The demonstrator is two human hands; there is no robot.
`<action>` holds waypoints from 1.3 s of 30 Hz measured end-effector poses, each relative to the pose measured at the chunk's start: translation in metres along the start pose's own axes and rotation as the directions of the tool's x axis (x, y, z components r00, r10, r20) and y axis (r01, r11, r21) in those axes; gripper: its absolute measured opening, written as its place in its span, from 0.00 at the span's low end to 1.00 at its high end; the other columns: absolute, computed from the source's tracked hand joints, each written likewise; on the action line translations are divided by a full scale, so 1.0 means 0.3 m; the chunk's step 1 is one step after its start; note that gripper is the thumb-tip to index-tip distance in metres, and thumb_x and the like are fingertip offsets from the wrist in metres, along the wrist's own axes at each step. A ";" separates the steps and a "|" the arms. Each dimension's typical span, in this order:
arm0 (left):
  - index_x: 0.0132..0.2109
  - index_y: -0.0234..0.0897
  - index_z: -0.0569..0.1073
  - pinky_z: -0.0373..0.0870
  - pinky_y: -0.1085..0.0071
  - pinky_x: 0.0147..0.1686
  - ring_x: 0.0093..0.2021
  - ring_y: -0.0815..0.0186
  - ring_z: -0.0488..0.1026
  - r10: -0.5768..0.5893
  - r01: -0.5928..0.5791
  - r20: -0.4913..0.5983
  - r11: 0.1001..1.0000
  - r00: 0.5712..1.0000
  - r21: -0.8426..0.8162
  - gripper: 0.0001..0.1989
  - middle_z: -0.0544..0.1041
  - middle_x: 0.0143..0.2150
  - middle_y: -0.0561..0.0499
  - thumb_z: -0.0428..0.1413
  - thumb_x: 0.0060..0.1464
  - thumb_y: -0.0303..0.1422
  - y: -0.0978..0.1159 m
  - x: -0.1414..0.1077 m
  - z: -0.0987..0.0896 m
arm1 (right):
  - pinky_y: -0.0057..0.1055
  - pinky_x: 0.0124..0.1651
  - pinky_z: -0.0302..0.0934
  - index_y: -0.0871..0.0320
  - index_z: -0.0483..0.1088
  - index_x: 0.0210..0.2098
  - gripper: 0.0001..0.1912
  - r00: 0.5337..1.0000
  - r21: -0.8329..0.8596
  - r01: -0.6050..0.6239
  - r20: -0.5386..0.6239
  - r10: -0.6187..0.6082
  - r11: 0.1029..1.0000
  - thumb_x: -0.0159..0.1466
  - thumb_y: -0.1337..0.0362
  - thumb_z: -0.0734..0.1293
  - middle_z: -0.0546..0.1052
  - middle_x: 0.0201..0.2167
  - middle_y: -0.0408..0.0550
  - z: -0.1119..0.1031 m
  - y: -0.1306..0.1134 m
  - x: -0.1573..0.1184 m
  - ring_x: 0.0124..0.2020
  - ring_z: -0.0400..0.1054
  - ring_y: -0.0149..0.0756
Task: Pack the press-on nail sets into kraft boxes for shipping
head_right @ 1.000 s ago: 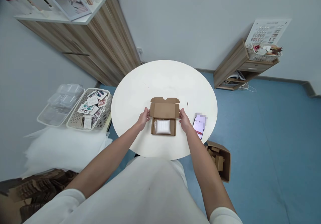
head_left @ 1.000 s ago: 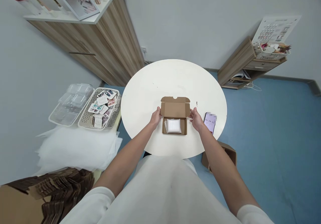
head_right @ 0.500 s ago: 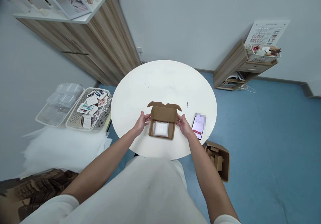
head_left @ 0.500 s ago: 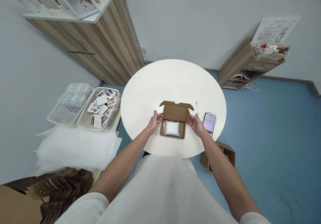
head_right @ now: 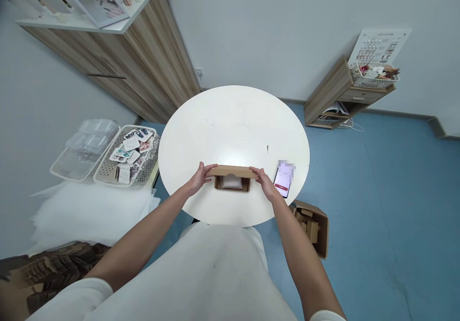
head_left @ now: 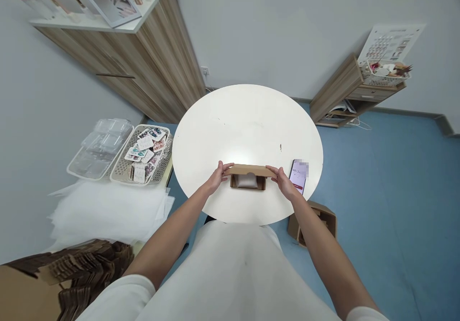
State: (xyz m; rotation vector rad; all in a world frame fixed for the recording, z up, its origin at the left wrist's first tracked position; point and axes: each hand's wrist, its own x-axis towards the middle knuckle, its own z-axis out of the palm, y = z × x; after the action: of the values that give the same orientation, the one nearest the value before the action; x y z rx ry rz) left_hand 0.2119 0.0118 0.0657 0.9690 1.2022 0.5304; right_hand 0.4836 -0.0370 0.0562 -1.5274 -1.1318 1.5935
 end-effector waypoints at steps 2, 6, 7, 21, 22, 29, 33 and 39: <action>0.51 0.45 0.67 0.63 0.64 0.45 0.50 0.59 0.65 0.021 -0.021 0.016 0.999 1.000 0.037 0.28 0.68 0.52 0.47 0.36 0.53 0.52 -0.014 -0.010 -0.002 | 0.40 0.52 0.53 0.49 0.62 0.51 0.31 0.999 0.009 0.021 0.043 -0.021 1.000 0.59 0.42 0.44 0.65 0.52 0.47 0.005 0.000 -0.016 0.51 0.60 0.39; 0.52 0.41 0.66 0.65 0.66 0.43 0.44 0.61 0.68 0.041 -0.045 0.022 0.972 0.999 0.229 0.25 0.67 0.51 0.44 0.46 0.51 0.48 -0.066 -0.021 0.004 | 0.41 0.48 0.56 0.50 0.62 0.51 0.27 1.000 -0.049 0.002 0.029 0.000 0.999 0.59 0.44 0.53 0.66 0.50 0.49 0.037 0.021 -0.035 0.45 0.64 0.39; 0.52 0.41 0.66 0.65 0.66 0.42 0.42 0.62 0.69 0.064 -0.064 0.010 0.947 0.998 0.314 0.24 0.67 0.51 0.45 0.48 0.50 0.47 -0.081 -0.023 0.008 | 0.39 0.48 0.57 0.50 0.62 0.51 0.26 1.000 -0.103 -0.008 -0.003 0.008 0.995 0.58 0.45 0.55 0.66 0.50 0.49 0.048 0.030 -0.037 0.44 0.64 0.38; 0.57 0.43 0.57 0.60 0.57 0.46 0.54 0.52 0.60 0.243 -0.116 -0.010 0.498 0.970 0.859 0.25 0.55 0.59 0.43 0.46 0.52 0.40 -0.176 -0.059 0.060 | 0.40 0.52 0.51 0.49 0.51 0.57 0.27 0.997 -0.691 0.015 -0.042 -0.061 0.723 0.59 0.52 0.55 0.56 0.53 0.51 0.115 0.134 -0.058 0.54 0.53 0.43; 0.58 0.43 0.55 0.59 0.56 0.47 0.55 0.52 0.57 0.261 -0.117 -0.025 0.516 0.965 0.848 0.26 0.55 0.59 0.43 0.47 0.52 0.41 -0.182 -0.065 0.061 | 0.41 0.53 0.50 0.49 0.51 0.57 0.27 0.995 -0.707 0.021 -0.053 -0.082 0.707 0.59 0.52 0.55 0.56 0.54 0.51 0.113 0.136 -0.064 0.54 0.52 0.44; 0.61 0.42 0.48 0.58 0.59 0.50 0.54 0.55 0.60 0.285 -0.207 0.013 0.664 0.958 0.718 0.38 0.62 0.56 0.45 0.55 0.44 0.39 -0.243 -0.114 0.069 | 0.47 0.54 0.44 0.53 0.48 0.58 0.33 0.992 -0.700 0.050 -0.048 -0.117 0.712 0.57 0.46 0.56 0.63 0.51 0.51 0.122 0.161 -0.115 0.53 0.54 0.46; 0.62 0.41 0.44 0.60 0.62 0.49 0.54 0.57 0.60 0.348 -0.268 0.008 0.707 0.938 0.655 0.44 0.59 0.58 0.45 0.58 0.41 0.37 -0.232 -0.124 0.070 | 0.44 0.53 0.47 0.53 0.47 0.58 0.35 0.991 -0.632 0.070 -0.045 -0.127 0.772 0.56 0.46 0.58 0.64 0.50 0.52 0.128 0.142 -0.126 0.51 0.57 0.44; 0.59 0.42 0.51 0.61 0.63 0.47 0.50 0.60 0.63 0.387 -0.261 -0.046 0.700 0.921 0.664 0.31 0.64 0.51 0.45 0.50 0.50 0.42 -0.156 -0.110 0.059 | 0.38 0.50 0.53 0.52 0.49 0.58 0.32 0.988 -0.500 0.076 -0.081 -0.134 0.863 0.58 0.47 0.56 0.65 0.45 0.50 0.101 0.059 -0.114 0.48 0.59 0.40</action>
State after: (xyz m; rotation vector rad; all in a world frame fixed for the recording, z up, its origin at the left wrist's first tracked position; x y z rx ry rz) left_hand 0.2116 -0.0443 0.0445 1.7951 1.4243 0.4907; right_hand 0.4595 -0.0796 0.0533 -1.8108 -1.6165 1.1727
